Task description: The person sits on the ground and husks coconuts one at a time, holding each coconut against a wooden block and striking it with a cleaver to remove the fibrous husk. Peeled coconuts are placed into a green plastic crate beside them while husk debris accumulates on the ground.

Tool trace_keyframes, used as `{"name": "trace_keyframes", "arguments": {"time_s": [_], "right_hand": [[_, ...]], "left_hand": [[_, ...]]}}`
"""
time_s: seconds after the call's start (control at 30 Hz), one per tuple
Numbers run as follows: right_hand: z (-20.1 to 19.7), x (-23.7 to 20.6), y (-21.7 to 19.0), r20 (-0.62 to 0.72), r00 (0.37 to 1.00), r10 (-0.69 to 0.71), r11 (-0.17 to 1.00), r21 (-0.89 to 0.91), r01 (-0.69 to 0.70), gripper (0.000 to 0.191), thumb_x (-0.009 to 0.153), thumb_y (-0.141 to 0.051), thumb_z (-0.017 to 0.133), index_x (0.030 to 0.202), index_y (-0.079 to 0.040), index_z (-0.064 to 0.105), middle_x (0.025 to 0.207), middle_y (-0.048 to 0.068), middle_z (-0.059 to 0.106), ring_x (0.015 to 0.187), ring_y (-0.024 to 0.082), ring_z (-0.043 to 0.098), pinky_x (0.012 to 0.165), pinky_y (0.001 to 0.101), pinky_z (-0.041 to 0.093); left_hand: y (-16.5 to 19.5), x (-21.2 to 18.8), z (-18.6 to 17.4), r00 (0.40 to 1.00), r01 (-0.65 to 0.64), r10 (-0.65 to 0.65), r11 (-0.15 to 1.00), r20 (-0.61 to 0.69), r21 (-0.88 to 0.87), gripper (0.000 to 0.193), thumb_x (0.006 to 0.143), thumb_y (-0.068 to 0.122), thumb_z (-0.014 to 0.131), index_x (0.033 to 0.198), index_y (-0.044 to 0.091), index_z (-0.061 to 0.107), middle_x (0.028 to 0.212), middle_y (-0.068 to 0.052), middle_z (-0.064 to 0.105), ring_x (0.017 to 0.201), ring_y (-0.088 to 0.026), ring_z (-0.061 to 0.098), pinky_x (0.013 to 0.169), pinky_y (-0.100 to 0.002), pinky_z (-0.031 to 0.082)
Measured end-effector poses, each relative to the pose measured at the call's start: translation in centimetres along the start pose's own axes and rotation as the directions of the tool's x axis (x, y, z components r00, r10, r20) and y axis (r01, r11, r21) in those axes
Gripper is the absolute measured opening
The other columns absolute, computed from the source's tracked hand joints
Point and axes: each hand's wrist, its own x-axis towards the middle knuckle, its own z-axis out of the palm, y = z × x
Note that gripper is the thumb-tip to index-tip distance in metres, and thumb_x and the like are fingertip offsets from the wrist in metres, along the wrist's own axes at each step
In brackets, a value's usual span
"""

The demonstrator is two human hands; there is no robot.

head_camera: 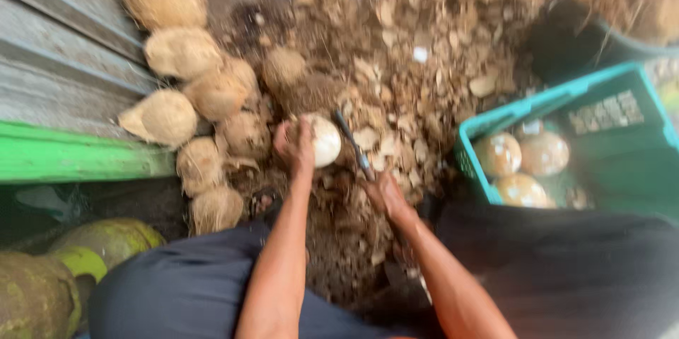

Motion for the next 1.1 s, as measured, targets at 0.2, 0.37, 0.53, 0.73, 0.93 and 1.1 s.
{"name": "trace_keyframes", "arguments": {"time_s": [0.2, 0.37, 0.53, 0.73, 0.93, 1.1], "right_hand": [[-2.7, -1.5, -1.6, 0.046, 0.998, 0.032, 0.983, 0.177, -0.040, 0.031, 0.100, -0.036, 0.058, 0.089, -0.008, 0.060, 0.058, 0.001, 0.047, 0.042, 0.012, 0.039, 0.037, 0.0313, 0.037], [-2.3, -2.7, -1.8, -0.191, 0.959, -0.209, 0.964, 0.123, 0.234, 0.042, 0.104, -0.041, 0.058, 0.082, -0.006, 0.049, 0.058, -0.001, 0.042, 0.043, 0.010, 0.037, 0.036, 0.0275, 0.037], [-0.7, -1.0, -1.2, 0.054, 0.983, 0.173, 0.978, 0.106, -0.178, 0.029, 0.097, -0.032, 0.062, 0.093, -0.004, 0.066, 0.061, 0.000, 0.052, 0.043, 0.012, 0.037, 0.036, 0.0290, 0.033], [-2.7, -1.3, -2.0, 0.090, 0.986, 0.143, 0.986, 0.073, -0.150, 0.034, 0.099, -0.039, 0.060, 0.100, -0.005, 0.064, 0.062, 0.000, 0.052, 0.042, 0.011, 0.038, 0.036, 0.0297, 0.035], [-2.4, -2.4, -1.6, -0.182, 0.959, -0.215, 0.946, 0.206, 0.251, 0.043, 0.103, -0.041, 0.058, 0.084, -0.003, 0.052, 0.057, -0.001, 0.043, 0.041, 0.008, 0.038, 0.035, 0.0311, 0.039], [0.2, -0.1, 0.5, -0.049, 0.997, -0.057, 0.972, 0.227, 0.067, 0.028, 0.098, -0.034, 0.061, 0.083, -0.011, 0.056, 0.060, -0.002, 0.048, 0.044, 0.012, 0.038, 0.040, 0.0345, 0.038]], "left_hand": [[0.7, 0.3, 0.4, 0.966, 0.249, -0.223, 0.939, -0.132, 0.236, 0.043, 0.085, 0.056, 0.067, 0.097, 0.015, 0.065, 0.092, -0.008, 0.069, 0.078, -0.023, 0.060, 0.066, -0.043, 0.041], [1.2, 0.2, 1.0, 0.958, 0.276, -0.238, 0.921, -0.162, 0.277, 0.045, 0.082, 0.059, 0.067, 0.093, 0.015, 0.062, 0.091, -0.007, 0.064, 0.075, -0.021, 0.056, 0.064, -0.042, 0.040], [1.5, -0.4, 0.3, 0.995, 0.084, -0.075, 0.985, -0.062, 0.148, 0.048, 0.079, 0.060, 0.067, 0.098, 0.016, 0.065, 0.093, -0.006, 0.066, 0.080, -0.019, 0.060, 0.070, -0.042, 0.048], [1.8, 0.1, 0.0, 0.981, 0.189, -0.172, 0.948, -0.088, 0.255, 0.049, 0.079, 0.059, 0.063, 0.106, 0.017, 0.064, 0.103, -0.006, 0.062, 0.086, -0.021, 0.059, 0.066, -0.046, 0.047], [1.3, 0.4, 1.0, 0.982, 0.187, -0.170, 0.935, -0.080, 0.300, 0.049, 0.086, 0.060, 0.063, 0.101, 0.014, 0.065, 0.101, -0.009, 0.066, 0.089, -0.024, 0.061, 0.075, -0.044, 0.046], [0.8, -0.3, 0.3, 0.986, 0.167, -0.167, 0.984, 0.003, 0.065, 0.049, 0.075, 0.057, 0.067, 0.103, 0.017, 0.069, 0.105, -0.011, 0.075, 0.096, -0.023, 0.072, 0.077, -0.043, 0.062]]}}
